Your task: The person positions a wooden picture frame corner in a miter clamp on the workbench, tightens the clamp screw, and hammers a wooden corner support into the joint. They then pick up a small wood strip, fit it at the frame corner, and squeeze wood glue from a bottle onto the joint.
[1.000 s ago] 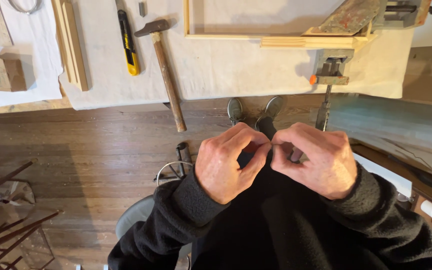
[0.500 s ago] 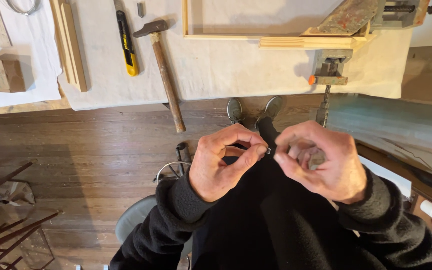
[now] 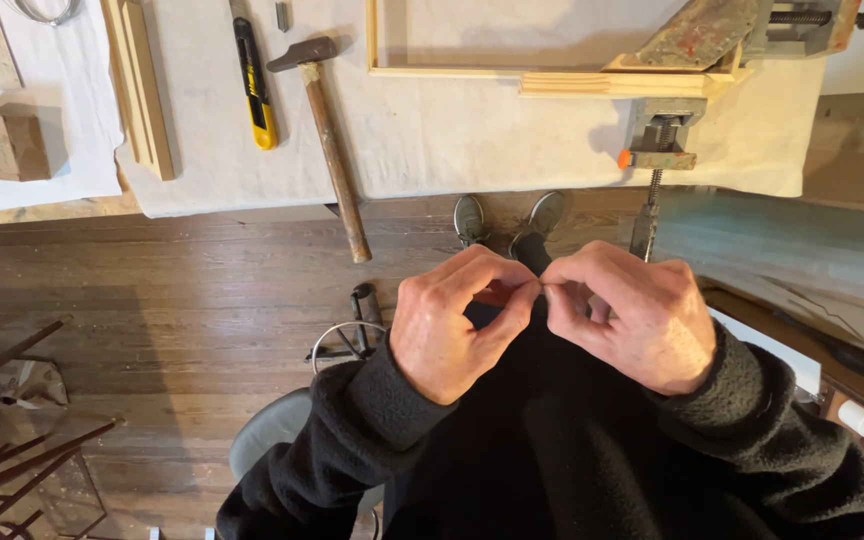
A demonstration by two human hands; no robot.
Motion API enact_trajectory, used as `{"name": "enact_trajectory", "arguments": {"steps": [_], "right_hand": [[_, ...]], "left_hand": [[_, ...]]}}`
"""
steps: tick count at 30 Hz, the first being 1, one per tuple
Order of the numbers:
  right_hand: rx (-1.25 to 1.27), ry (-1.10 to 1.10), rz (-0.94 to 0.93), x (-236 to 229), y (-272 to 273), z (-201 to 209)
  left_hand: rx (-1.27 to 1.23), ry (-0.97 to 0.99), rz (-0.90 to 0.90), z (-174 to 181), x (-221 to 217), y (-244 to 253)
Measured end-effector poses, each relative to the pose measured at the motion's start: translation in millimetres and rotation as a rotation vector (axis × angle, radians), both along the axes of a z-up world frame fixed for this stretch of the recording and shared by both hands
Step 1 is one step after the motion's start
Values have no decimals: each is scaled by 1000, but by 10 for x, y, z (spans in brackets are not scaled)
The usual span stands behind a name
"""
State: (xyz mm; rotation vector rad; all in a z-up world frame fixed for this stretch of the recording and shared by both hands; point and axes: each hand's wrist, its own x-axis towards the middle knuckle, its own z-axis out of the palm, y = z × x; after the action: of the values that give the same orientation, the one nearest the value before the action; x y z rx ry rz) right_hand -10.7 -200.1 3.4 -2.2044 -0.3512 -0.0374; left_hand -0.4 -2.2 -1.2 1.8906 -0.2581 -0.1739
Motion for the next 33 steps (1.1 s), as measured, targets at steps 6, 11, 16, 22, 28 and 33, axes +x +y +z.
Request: {"name": "enact_trajectory", "arguments": {"steps": [6, 11, 16, 22, 28, 33], "right_hand": [[178, 165, -112, -85, -7, -76], [130, 113, -134, -121, 0, -132], [432, 415, -198, -200, -49, -154], [398, 354, -77, -215, -170, -184], [351, 257, -94, -38, -71, 135], [300, 265, -67, -5, -102, 149]], "left_hand": [[-161, 84, 54, -23, -3, -43], [-192, 112, 46, -53, -9, -50], [-386, 297, 49, -183, -79, -66], [-488, 354, 44, -248, -93, -61], [-436, 307, 27, -114, -46, -35], [-272, 130, 29, 49, 23, -3]]}}
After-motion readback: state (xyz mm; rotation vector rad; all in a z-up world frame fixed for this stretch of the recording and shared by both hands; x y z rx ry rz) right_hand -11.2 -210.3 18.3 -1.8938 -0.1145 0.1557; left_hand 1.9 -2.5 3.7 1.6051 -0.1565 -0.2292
